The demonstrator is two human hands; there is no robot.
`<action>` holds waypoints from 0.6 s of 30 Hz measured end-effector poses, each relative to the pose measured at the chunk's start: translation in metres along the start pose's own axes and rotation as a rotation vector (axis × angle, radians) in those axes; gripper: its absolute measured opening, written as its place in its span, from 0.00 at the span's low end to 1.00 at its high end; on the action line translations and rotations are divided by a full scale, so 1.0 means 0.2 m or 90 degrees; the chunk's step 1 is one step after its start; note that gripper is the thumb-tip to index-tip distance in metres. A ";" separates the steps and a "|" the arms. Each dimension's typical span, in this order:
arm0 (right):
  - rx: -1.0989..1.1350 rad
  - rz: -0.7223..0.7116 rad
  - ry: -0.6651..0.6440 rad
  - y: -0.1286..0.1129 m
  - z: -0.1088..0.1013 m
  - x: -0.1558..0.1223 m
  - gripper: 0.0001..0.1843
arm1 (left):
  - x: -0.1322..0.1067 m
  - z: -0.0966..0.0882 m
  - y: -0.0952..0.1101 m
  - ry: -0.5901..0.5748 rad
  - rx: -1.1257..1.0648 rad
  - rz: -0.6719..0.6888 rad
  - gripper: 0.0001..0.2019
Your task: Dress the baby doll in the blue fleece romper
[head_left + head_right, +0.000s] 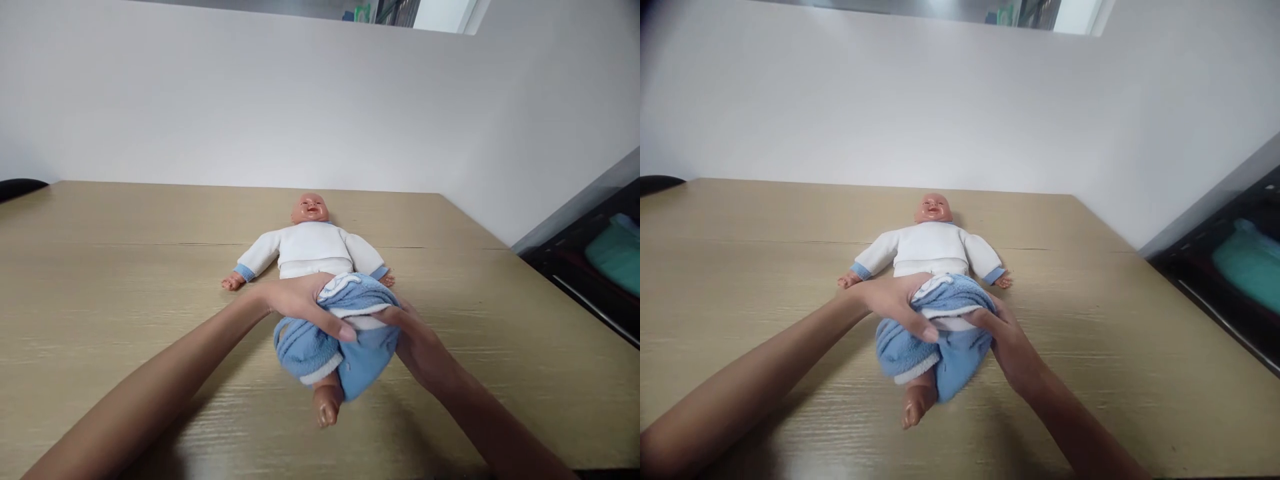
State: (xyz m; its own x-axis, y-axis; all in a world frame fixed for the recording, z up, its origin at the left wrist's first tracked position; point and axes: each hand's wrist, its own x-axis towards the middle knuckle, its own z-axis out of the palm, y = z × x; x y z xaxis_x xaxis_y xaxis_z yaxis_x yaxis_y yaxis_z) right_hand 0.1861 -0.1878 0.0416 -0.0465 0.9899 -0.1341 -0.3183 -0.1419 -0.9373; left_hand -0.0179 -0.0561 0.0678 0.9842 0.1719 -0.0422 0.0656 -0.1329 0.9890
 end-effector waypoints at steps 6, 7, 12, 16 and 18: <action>-0.025 0.079 0.034 0.05 0.12 -0.23 0.25 | -0.02 0.04 0.08 0.099 0.176 -0.072 0.20; -0.046 0.078 0.013 0.07 0.15 -0.28 0.25 | -0.02 0.05 0.09 0.086 0.193 -0.077 0.18; -0.126 0.005 -0.032 0.14 0.26 -0.42 0.18 | -0.02 0.10 0.12 -0.008 0.245 -0.133 0.17; -0.216 0.019 0.196 0.18 0.24 -0.39 0.28 | -0.03 0.12 0.13 -0.047 0.301 -0.155 0.24; -0.237 -0.020 0.251 0.20 0.19 -0.36 0.31 | -0.04 0.12 0.13 -0.055 0.322 -0.159 0.25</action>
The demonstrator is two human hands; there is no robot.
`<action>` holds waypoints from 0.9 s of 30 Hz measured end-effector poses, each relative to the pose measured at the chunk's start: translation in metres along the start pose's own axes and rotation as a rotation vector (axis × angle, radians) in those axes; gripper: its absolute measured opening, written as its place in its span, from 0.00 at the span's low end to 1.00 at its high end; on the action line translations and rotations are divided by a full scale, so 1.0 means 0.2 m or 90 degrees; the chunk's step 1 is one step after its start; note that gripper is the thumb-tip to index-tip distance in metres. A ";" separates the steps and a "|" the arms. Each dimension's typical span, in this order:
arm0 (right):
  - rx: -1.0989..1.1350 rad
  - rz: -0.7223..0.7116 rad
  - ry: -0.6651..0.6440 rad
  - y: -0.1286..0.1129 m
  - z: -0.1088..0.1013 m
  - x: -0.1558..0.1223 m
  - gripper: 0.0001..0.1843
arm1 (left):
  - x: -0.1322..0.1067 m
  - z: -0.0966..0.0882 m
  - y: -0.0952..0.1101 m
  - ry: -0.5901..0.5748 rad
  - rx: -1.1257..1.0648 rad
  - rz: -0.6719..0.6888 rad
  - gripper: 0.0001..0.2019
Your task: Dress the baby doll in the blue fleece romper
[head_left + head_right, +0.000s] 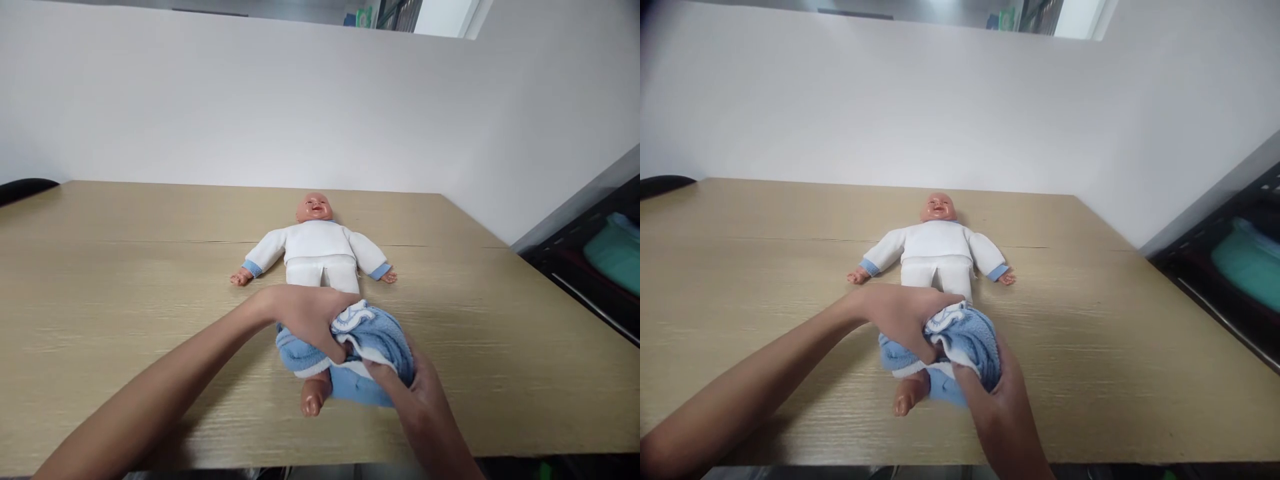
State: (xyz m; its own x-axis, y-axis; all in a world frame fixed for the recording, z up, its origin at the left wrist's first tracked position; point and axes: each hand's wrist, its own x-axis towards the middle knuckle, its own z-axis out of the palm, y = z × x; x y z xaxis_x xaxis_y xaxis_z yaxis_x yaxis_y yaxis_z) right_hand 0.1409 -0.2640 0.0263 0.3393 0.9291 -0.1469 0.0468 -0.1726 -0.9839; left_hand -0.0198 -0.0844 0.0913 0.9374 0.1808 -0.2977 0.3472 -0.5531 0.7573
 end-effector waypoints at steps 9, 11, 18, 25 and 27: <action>-0.084 -0.010 0.017 0.04 -0.03 -0.03 0.31 | 0.02 0.05 0.04 0.093 0.149 -0.072 0.18; -0.097 0.014 0.020 0.07 0.01 -0.09 0.34 | 0.02 0.08 0.05 0.101 0.185 -0.076 0.18; -0.141 -0.050 0.105 0.23 0.13 -0.18 0.36 | 0.01 0.15 0.07 0.113 0.278 -0.121 0.17; -0.246 -0.151 0.133 0.23 0.04 -0.13 0.18 | 0.02 0.18 0.10 0.141 0.317 -0.118 0.18; -0.238 -0.156 0.133 0.25 0.03 -0.13 0.18 | 0.01 0.18 0.11 0.142 0.328 -0.124 0.20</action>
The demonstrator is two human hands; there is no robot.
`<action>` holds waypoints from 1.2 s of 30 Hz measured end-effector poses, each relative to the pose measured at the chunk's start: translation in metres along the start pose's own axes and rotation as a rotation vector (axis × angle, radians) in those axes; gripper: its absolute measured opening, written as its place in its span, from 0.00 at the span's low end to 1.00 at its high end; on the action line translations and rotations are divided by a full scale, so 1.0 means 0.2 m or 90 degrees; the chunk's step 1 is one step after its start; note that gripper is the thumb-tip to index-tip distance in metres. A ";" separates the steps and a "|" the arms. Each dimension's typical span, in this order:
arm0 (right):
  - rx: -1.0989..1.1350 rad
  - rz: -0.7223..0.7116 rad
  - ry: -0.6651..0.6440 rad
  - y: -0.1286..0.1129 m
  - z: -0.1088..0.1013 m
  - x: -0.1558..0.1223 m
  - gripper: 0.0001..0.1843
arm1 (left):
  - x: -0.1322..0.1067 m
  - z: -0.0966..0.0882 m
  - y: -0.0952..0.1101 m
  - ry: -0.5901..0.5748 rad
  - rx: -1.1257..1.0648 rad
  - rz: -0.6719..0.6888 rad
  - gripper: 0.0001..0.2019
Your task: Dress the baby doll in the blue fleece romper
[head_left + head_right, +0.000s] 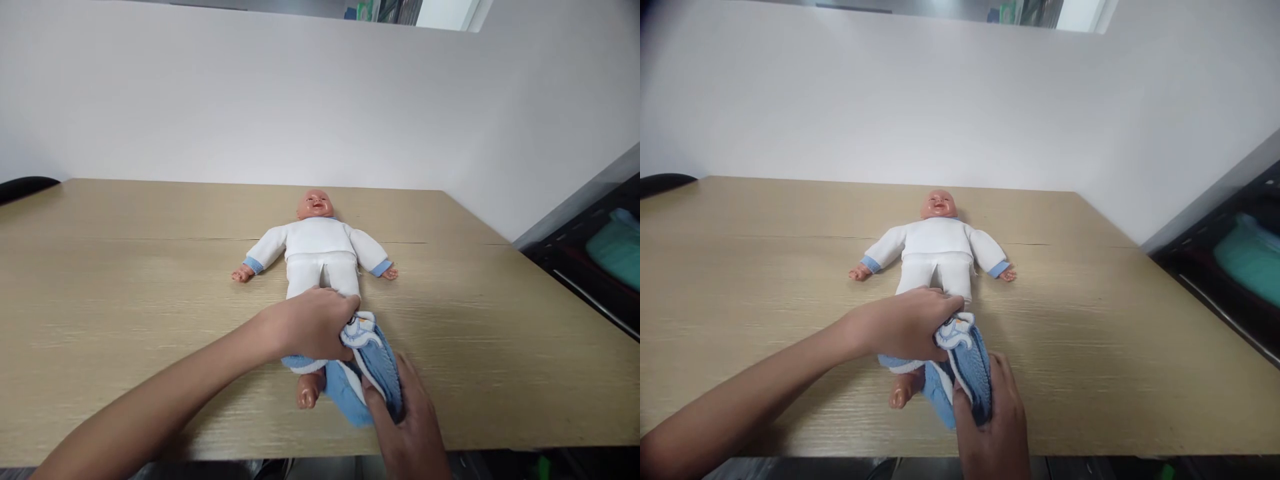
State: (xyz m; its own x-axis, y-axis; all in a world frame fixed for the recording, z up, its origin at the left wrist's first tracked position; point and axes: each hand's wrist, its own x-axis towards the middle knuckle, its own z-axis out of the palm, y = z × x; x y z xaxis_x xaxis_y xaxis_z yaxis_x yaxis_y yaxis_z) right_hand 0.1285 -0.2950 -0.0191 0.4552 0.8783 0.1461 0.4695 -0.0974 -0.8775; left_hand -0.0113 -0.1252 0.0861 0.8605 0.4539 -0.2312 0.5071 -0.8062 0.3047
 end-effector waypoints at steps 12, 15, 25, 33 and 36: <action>0.098 0.090 -0.098 -0.10 -0.03 -0.04 0.22 | -0.05 0.01 0.05 0.023 0.038 -0.058 0.23; 0.113 0.097 -0.098 -0.09 -0.02 -0.05 0.22 | -0.05 0.01 0.05 0.032 0.053 -0.060 0.26; 0.059 0.074 -0.085 -0.06 -0.02 -0.05 0.21 | -0.03 -0.03 -0.04 -0.064 -0.011 -0.006 0.25; -0.011 -0.010 0.026 0.07 -0.03 -0.04 0.15 | 0.02 0.05 -0.07 -0.080 -0.052 0.004 0.30; -0.047 -0.065 0.066 0.11 -0.04 -0.05 0.13 | 0.03 0.08 -0.06 -0.070 -0.040 0.012 0.30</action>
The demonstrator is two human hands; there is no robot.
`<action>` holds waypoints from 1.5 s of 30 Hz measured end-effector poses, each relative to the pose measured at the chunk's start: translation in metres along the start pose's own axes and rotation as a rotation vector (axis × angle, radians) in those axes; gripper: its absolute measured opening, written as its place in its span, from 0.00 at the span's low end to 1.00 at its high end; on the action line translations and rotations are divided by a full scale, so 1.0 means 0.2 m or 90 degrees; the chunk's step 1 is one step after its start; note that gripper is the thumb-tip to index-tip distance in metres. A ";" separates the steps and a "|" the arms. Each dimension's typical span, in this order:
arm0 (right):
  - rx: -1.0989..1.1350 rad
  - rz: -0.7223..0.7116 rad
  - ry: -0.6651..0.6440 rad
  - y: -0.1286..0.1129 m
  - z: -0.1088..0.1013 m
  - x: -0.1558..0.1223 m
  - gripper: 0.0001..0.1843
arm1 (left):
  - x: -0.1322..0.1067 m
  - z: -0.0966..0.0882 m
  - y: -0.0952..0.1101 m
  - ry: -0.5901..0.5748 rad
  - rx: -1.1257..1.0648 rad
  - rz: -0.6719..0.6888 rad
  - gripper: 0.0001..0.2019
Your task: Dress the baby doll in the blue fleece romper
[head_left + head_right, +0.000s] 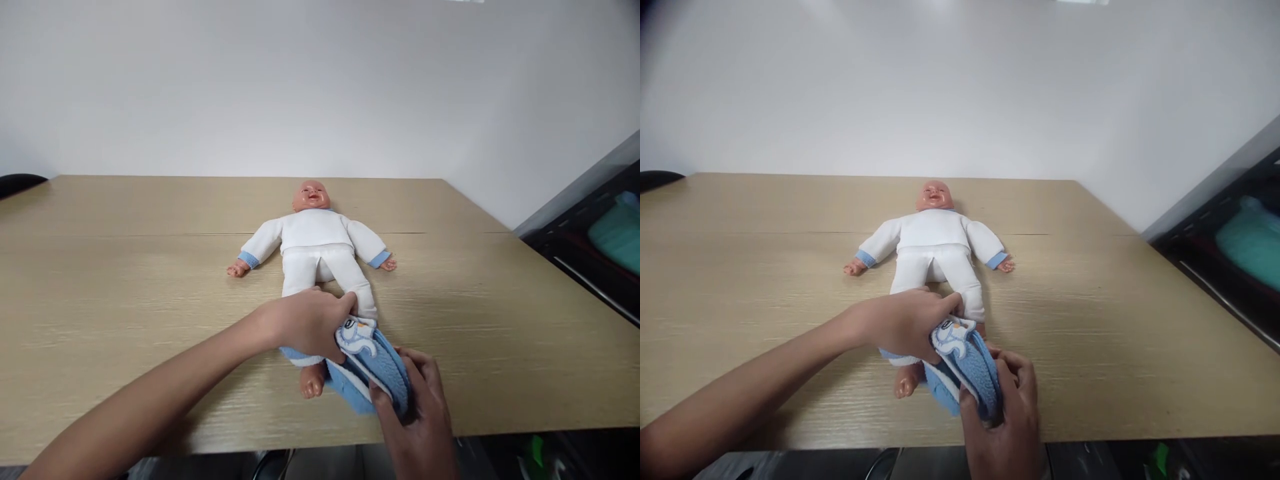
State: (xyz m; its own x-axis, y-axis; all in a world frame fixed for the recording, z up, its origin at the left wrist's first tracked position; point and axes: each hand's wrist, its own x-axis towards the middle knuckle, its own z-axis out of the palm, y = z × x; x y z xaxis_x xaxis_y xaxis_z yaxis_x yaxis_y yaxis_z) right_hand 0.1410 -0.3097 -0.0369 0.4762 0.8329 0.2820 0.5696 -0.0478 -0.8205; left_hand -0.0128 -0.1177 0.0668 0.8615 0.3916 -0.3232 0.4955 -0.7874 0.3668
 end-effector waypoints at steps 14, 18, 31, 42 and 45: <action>0.205 0.247 -0.025 0.02 0.00 -0.02 0.26 | 0.02 0.00 0.00 0.025 -0.156 -0.010 0.31; 0.386 0.319 -0.106 0.09 0.00 0.01 0.26 | 0.00 -0.03 0.00 0.044 -0.293 -0.015 0.33; 0.418 0.133 -0.109 0.05 0.00 0.40 0.30 | -0.03 -0.05 -0.01 0.119 -0.501 0.011 0.32; 0.246 -0.025 -0.498 0.21 -0.18 0.83 0.27 | -0.13 0.01 -0.08 0.312 -0.243 0.090 0.22; 0.143 -0.096 -0.549 0.19 -0.24 0.89 0.35 | -0.20 0.07 -0.12 0.375 -0.195 0.033 0.28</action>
State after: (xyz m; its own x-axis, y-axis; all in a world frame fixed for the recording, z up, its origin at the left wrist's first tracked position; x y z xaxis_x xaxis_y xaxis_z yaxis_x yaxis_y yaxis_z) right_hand 0.2790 -0.1894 0.0061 -0.3120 0.9501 -0.0016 0.3987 0.1294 -0.9079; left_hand -0.0600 -0.1217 0.0584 0.7586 0.6201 0.2001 0.3861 -0.6752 0.6285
